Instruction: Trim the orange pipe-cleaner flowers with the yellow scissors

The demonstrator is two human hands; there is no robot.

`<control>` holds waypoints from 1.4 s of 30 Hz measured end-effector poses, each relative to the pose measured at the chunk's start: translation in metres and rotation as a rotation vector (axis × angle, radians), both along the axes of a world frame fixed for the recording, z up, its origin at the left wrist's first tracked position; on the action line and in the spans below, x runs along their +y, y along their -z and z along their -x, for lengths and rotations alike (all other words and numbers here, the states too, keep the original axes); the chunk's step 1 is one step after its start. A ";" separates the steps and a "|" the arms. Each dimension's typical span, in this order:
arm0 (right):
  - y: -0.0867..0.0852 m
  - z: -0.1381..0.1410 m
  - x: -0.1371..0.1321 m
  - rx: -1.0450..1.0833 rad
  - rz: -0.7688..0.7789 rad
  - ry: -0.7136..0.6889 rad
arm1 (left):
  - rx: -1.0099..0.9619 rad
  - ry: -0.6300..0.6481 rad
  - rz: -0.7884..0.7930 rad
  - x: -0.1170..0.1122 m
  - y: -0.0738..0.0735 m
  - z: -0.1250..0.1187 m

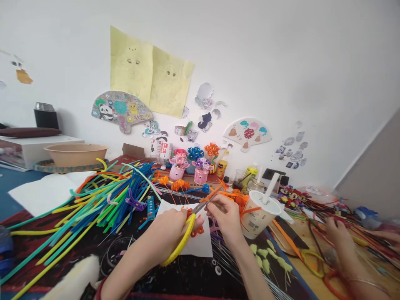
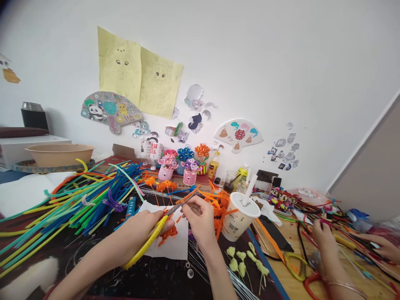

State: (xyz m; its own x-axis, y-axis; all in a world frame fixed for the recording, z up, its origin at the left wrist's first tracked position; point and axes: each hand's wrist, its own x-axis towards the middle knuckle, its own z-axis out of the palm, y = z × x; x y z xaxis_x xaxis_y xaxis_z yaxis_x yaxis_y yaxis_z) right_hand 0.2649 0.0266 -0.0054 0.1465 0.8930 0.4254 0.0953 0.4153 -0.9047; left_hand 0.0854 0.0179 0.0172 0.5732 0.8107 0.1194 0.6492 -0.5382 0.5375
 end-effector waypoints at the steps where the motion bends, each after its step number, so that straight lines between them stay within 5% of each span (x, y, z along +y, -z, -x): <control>1: 0.000 0.000 0.000 -0.003 0.000 -0.003 | -0.004 -0.003 0.001 0.001 0.001 0.000; 14: -0.002 -0.001 0.000 -0.018 0.005 -0.025 | 0.028 -0.097 -0.071 0.009 0.010 0.001; 31: -0.006 -0.009 -0.001 -0.043 -0.010 -0.009 | -0.047 0.020 0.013 0.001 0.004 0.002; 42: -0.006 -0.007 -0.003 -0.139 -0.036 0.005 | 0.011 -0.040 -0.033 0.007 0.007 -0.002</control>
